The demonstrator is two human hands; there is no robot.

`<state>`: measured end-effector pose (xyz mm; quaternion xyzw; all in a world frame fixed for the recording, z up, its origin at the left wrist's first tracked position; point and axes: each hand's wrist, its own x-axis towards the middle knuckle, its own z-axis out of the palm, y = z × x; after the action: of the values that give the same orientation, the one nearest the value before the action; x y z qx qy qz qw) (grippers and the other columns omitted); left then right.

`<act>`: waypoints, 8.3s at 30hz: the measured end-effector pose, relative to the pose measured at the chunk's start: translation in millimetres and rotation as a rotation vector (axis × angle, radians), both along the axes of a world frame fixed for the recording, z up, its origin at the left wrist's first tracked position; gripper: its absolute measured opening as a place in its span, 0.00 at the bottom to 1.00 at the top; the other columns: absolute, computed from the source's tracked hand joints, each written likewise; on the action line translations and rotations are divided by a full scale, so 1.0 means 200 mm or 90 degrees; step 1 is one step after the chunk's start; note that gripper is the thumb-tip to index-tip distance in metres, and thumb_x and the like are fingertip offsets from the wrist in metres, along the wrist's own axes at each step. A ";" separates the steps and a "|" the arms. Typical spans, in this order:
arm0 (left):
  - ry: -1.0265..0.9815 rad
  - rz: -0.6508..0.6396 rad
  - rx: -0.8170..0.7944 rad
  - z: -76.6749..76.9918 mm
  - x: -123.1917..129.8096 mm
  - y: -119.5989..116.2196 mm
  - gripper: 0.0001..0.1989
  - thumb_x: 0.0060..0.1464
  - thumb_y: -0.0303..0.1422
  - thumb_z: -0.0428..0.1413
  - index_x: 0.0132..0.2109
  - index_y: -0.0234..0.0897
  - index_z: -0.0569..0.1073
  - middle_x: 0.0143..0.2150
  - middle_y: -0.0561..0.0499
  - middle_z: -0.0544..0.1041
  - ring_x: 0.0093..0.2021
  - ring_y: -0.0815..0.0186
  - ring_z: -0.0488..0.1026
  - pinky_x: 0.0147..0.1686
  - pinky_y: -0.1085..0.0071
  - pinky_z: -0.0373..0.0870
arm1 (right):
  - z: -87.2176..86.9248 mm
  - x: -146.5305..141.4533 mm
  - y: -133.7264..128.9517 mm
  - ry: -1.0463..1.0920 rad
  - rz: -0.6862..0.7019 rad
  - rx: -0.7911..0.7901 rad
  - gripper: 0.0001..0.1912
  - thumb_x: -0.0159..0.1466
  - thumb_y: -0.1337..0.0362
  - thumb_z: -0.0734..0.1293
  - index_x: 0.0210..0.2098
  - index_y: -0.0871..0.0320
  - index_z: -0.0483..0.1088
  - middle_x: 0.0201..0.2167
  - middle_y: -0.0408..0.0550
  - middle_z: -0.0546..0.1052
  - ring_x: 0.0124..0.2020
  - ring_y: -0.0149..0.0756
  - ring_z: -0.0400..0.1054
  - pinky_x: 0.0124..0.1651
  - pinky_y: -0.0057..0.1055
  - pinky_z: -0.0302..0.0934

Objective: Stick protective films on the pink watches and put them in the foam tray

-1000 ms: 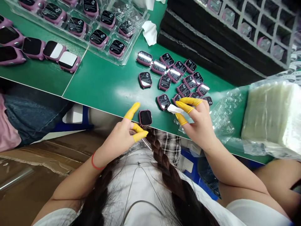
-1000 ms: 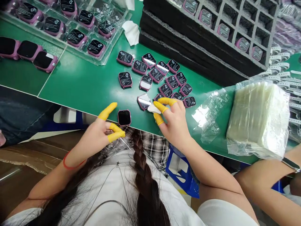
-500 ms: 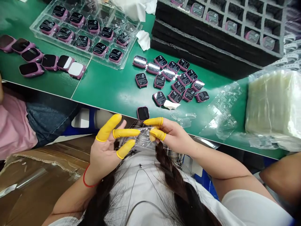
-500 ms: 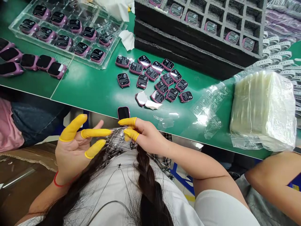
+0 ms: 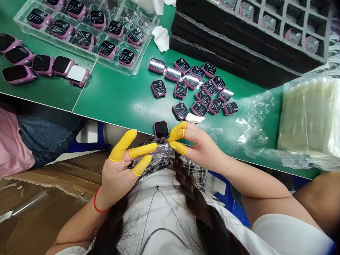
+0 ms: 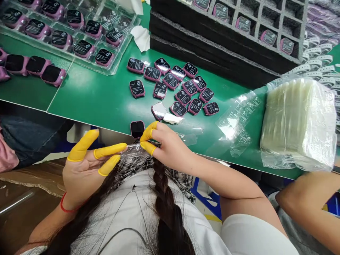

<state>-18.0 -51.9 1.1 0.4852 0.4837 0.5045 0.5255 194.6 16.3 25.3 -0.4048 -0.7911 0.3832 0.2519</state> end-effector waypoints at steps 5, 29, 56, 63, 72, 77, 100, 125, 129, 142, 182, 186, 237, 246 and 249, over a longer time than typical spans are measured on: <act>0.106 0.012 -0.088 -0.03 -0.03 0.01 0.31 0.56 0.27 0.61 0.65 0.46 0.63 0.46 0.52 0.82 0.45 0.63 0.81 0.51 0.63 0.77 | 0.02 -0.01 0.05 0.052 0.049 -0.038 0.05 0.63 0.73 0.65 0.30 0.59 0.69 0.33 0.48 0.72 0.39 0.32 0.67 0.43 0.33 0.66; 0.252 -0.271 0.069 -0.10 -0.03 0.16 0.13 0.58 0.27 0.57 0.49 0.43 0.78 0.38 0.53 0.83 0.31 0.71 0.78 0.32 0.79 0.75 | -0.10 -0.03 0.33 -0.036 0.019 -0.100 0.08 0.64 0.67 0.66 0.27 0.57 0.69 0.39 0.48 0.76 0.47 0.40 0.69 0.53 0.46 0.66; 0.299 -0.246 0.127 -0.10 -0.05 0.15 0.15 0.60 0.27 0.57 0.53 0.42 0.75 0.40 0.53 0.82 0.36 0.71 0.79 0.37 0.78 0.76 | -0.10 -0.05 0.32 -0.087 0.004 -0.092 0.08 0.64 0.67 0.66 0.27 0.56 0.68 0.39 0.50 0.76 0.46 0.42 0.69 0.54 0.47 0.62; 0.360 -0.239 0.183 -0.11 -0.05 0.16 0.14 0.62 0.28 0.55 0.54 0.35 0.73 0.41 0.50 0.81 0.35 0.73 0.77 0.38 0.78 0.75 | -0.09 -0.06 0.32 -0.091 -0.015 -0.098 0.08 0.64 0.69 0.65 0.27 0.57 0.68 0.38 0.50 0.76 0.45 0.41 0.68 0.53 0.45 0.62; 0.421 -0.228 0.213 -0.13 -0.05 0.17 0.13 0.63 0.26 0.53 0.52 0.30 0.74 0.34 0.49 0.80 0.33 0.72 0.76 0.38 0.78 0.74 | -0.09 -0.06 0.31 -0.098 -0.016 -0.101 0.09 0.63 0.68 0.66 0.27 0.57 0.67 0.38 0.49 0.75 0.46 0.41 0.68 0.53 0.45 0.61; 0.428 -0.235 0.206 -0.13 -0.05 0.18 0.13 0.63 0.27 0.53 0.53 0.34 0.73 0.36 0.51 0.81 0.34 0.72 0.77 0.37 0.78 0.74 | -0.10 -0.05 0.32 -0.056 -0.030 -0.109 0.08 0.63 0.69 0.66 0.26 0.57 0.67 0.36 0.48 0.75 0.45 0.40 0.68 0.53 0.44 0.63; 0.346 -0.110 -0.142 -0.11 -0.14 0.18 0.26 0.57 0.36 0.57 0.61 0.42 0.62 0.33 0.54 0.82 0.35 0.63 0.81 0.39 0.66 0.76 | -0.07 0.03 0.28 -0.169 0.142 0.015 0.39 0.57 0.54 0.73 0.62 0.58 0.55 0.56 0.58 0.67 0.56 0.52 0.61 0.58 0.52 0.59; 1.160 -0.334 -0.055 0.36 -0.76 1.01 0.35 0.54 0.38 0.53 0.68 0.36 0.57 0.39 0.41 0.80 0.40 0.50 0.78 0.37 0.65 0.67 | -0.06 -0.71 0.54 -0.227 -0.017 0.225 0.29 0.60 0.58 0.70 0.55 0.68 0.63 0.49 0.67 0.70 0.51 0.59 0.61 0.50 0.57 0.61; 1.199 -0.426 -0.045 0.32 -0.71 1.14 0.31 0.52 0.37 0.54 0.62 0.30 0.65 0.39 0.39 0.80 0.39 0.49 0.78 0.36 0.66 0.66 | -0.16 -1.02 0.61 -0.230 -0.044 0.183 0.23 0.60 0.59 0.69 0.50 0.68 0.64 0.47 0.66 0.70 0.50 0.56 0.61 0.50 0.53 0.61; 1.120 -0.511 0.162 0.29 -0.36 0.78 0.12 0.55 0.38 0.52 0.42 0.34 0.71 0.23 0.49 0.75 0.20 0.58 0.73 0.20 0.70 0.56 | -0.28 -0.29 0.31 -0.031 0.124 0.219 0.33 0.64 0.59 0.64 0.62 0.61 0.48 0.49 0.59 0.70 0.49 0.47 0.63 0.53 0.50 0.62; 0.572 -0.322 -0.136 0.04 -0.13 0.43 0.38 0.60 0.40 0.54 0.71 0.35 0.48 0.18 0.62 0.73 0.17 0.68 0.69 0.18 0.75 0.63 | -0.14 0.27 0.22 -0.590 -0.135 0.481 0.09 0.65 0.68 0.62 0.30 0.59 0.71 0.29 0.54 0.70 0.33 0.43 0.59 0.31 0.37 0.52; 0.498 -0.280 -0.078 0.05 -0.15 0.42 0.35 0.58 0.38 0.58 0.69 0.39 0.55 0.18 0.63 0.72 0.14 0.71 0.65 0.15 0.76 0.62 | -0.09 0.21 0.22 -0.354 -0.089 0.458 0.08 0.64 0.73 0.63 0.41 0.58 0.71 0.35 0.53 0.74 0.35 0.40 0.65 0.34 0.37 0.60; 0.222 -0.280 0.111 -0.09 0.01 0.30 0.13 0.60 0.27 0.55 0.49 0.41 0.78 0.31 0.54 0.81 0.25 0.72 0.75 0.25 0.79 0.72 | -0.07 0.05 0.43 -0.067 -0.045 -0.183 0.09 0.64 0.68 0.64 0.27 0.58 0.66 0.37 0.50 0.73 0.46 0.41 0.64 0.52 0.43 0.59; 0.224 -0.271 0.133 -0.10 0.02 0.30 0.15 0.60 0.26 0.55 0.53 0.40 0.76 0.31 0.53 0.81 0.26 0.71 0.76 0.25 0.78 0.72 | -0.08 0.05 0.42 -0.086 -0.042 -0.143 0.09 0.64 0.70 0.65 0.26 0.58 0.66 0.36 0.49 0.74 0.44 0.40 0.65 0.50 0.41 0.60; 0.222 -0.266 0.135 -0.10 0.02 0.31 0.17 0.60 0.26 0.56 0.55 0.41 0.74 0.32 0.53 0.81 0.27 0.71 0.76 0.25 0.77 0.73 | -0.08 0.04 0.42 -0.088 -0.045 -0.136 0.09 0.63 0.70 0.65 0.26 0.57 0.66 0.36 0.49 0.74 0.43 0.40 0.65 0.50 0.41 0.60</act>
<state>-13.4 9.3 -19.4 0.7059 0.4009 0.3416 0.4735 203.5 100.9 8.4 -0.4821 -0.7466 0.4275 0.1657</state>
